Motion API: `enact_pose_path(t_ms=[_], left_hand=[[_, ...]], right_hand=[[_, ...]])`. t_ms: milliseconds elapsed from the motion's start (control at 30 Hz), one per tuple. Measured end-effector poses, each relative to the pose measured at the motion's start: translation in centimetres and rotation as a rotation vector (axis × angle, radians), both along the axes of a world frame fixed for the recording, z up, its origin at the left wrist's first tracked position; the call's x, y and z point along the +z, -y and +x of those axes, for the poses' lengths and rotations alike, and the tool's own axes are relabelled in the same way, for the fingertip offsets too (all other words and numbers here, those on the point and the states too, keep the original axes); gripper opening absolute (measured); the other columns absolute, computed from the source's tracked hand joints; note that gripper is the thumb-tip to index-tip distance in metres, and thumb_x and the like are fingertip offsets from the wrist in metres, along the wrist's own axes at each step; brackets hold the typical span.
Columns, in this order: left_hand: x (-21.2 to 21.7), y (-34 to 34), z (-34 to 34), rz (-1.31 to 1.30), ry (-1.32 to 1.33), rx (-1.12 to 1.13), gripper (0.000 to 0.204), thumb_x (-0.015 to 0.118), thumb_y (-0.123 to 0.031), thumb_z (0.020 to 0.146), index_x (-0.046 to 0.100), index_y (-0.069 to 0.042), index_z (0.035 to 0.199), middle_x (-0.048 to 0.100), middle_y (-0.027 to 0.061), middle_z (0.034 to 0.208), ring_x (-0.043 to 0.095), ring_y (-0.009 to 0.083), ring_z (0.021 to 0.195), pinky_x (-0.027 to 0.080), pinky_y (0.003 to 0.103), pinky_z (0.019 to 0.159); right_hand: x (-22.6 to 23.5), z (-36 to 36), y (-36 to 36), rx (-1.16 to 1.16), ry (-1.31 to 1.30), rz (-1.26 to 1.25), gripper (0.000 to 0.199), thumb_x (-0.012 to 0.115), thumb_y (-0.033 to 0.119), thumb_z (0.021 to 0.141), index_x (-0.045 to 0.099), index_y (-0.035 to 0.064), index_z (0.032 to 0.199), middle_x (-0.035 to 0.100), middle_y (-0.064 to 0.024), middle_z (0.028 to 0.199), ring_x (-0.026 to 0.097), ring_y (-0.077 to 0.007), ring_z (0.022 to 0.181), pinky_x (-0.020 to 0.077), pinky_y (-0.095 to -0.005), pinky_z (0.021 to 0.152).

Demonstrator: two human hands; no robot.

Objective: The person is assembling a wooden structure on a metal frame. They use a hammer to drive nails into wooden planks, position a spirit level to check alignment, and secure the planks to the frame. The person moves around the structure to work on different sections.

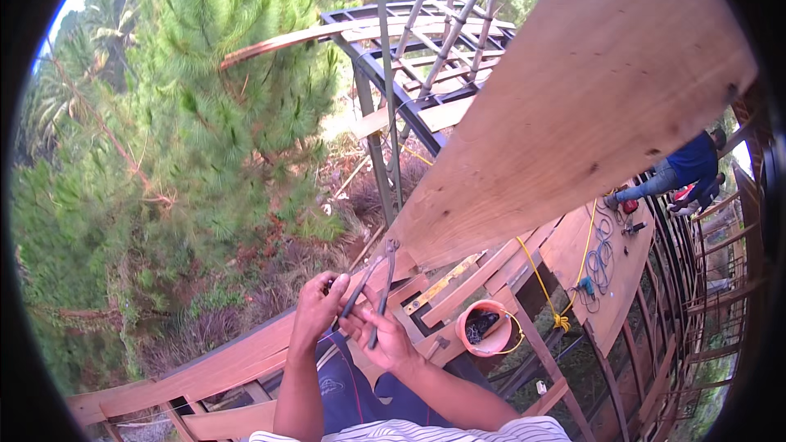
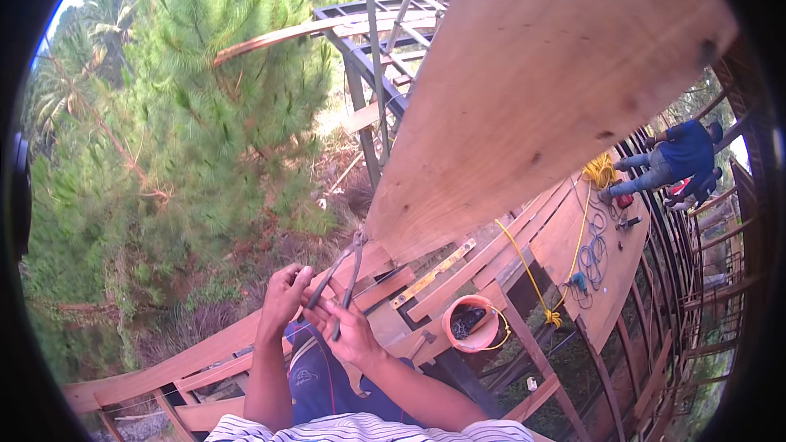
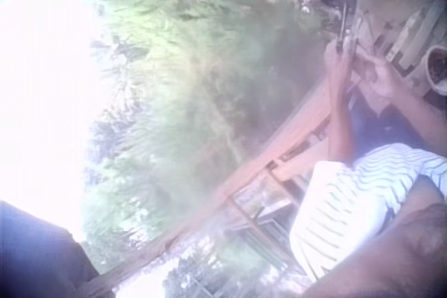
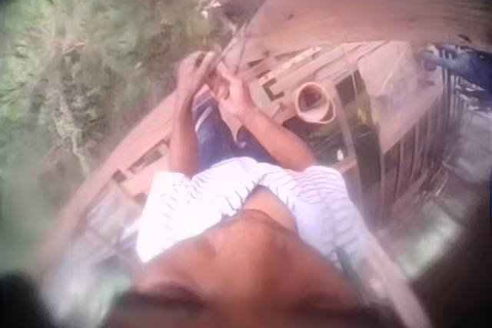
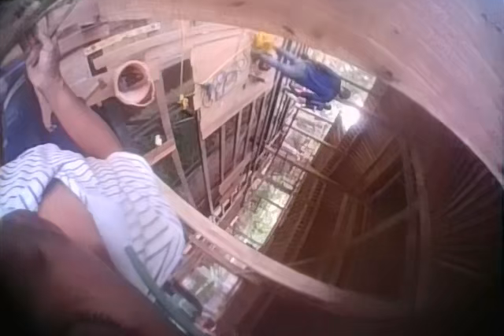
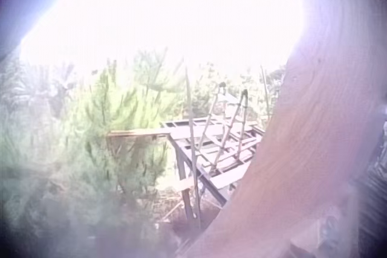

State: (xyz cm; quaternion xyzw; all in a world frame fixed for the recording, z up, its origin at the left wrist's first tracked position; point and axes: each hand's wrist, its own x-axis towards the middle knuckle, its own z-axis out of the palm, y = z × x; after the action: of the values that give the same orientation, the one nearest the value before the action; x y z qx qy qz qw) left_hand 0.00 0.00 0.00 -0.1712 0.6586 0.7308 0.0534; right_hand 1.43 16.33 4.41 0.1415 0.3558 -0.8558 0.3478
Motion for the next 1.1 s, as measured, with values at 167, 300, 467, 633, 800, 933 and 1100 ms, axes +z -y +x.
enact_pose_path(t_ms=[167,300,467,633,800,933,1100], left_hand=[[-0.3,18.2,2.8,-0.613,0.14,-0.162,0.043,0.075,-0.044,0.085,0.073,-0.005,0.102,0.063,0.0153,0.096,0.068,0.0337,0.086,0.051,0.044,0.076],[-3.5,23.5,0.8,-0.601,0.18,-0.24,0.043,0.076,-0.044,0.084,0.072,-0.006,0.102,0.063,0.0148,0.096,0.067,0.0333,0.089,0.052,0.044,0.076],[-9.6,27.3,-5.7,-0.477,0.134,-0.454,0.034,0.079,-0.032,0.082,0.075,0.001,0.093,0.064,0.0158,0.085,0.064,0.0322,0.084,0.05,0.043,0.076],[-15.7,29.4,-11.2,-0.183,0.221,-0.71,0.03,0.083,-0.027,0.081,0.075,-0.001,0.093,0.068,0.0082,0.091,0.064,0.0185,0.09,0.05,0.038,0.078],[-19.5,28.4,-13.0,0.032,0.26,-0.888,0.025,0.082,-0.022,0.083,0.075,-0.001,0.097,0.068,0.0053,0.092,0.063,0.0163,0.09,0.049,0.034,0.081],[-21.3,28.5,-13.0,0.153,0.24,-1.006,0.024,0.078,-0.018,0.086,0.074,0.0,0.101,0.068,0.0054,0.093,0.062,0.0143,0.091,0.049,0.031,0.079],[-20.1,29.4,-13.8,-0.018,0.197,-1.045,0.026,0.073,-0.016,0.091,0.072,0.002,0.11,0.07,0.0046,0.093,0.06,0.0117,0.085,0.05,0.031,0.077]], right_hand=[[-10.6,3.6,20.2,-0.312,0.287,-0.188,0.067,0.042,0.004,0.105,0.012,0.0196,0.163,0.053,-0.0143,0.138,0.059,-0.025,0.125,0.0485,-0.0399,0.111],[-10.9,2.2,27.6,-0.498,0.343,-0.202,0.063,0.041,0.008,0.108,0.014,0.0254,0.162,0.052,-0.0084,0.139,0.057,-0.021,0.125,0.0479,-0.0408,0.109],[-13.0,-1.6,32.7,-0.75,0.42,-0.202,0.032,0.043,0.016,0.109,0.041,0.0179,0.141,0.054,-0.0076,0.136,0.053,-0.0203,0.13,0.0409,-0.0407,0.115],[-15.5,-4.9,35.4,-0.949,0.353,-0.141,0.047,0.045,0.019,0.11,0.028,0.0203,0.153,0.048,-0.0102,0.141,0.045,-0.0216,0.137,0.0347,-0.0417,0.121],[-16.5,-5.6,36.0,-1.014,0.248,-0.06,0.069,0.047,0.019,0.109,0.004,0.0259,0.163,0.038,-0.0128,0.151,0.036,-0.0247,0.145,0.0278,-0.0441,0.125],[-16.9,-5.3,36.1,-0.983,0.203,-0.034,0.074,0.046,0.019,0.11,-0.005,0.0277,0.163,0.029,-0.0174,0.158,0.03,-0.0284,0.149,0.0258,-0.0451,0.126],[-16.4,-3.2,35.9,-0.809,0.204,0.056,0.077,0.045,0.016,0.11,-0.009,0.0284,0.163,0.017,-0.0209,0.165,0.018,-0.0307,0.155,0.0218,-0.0462,0.127]])
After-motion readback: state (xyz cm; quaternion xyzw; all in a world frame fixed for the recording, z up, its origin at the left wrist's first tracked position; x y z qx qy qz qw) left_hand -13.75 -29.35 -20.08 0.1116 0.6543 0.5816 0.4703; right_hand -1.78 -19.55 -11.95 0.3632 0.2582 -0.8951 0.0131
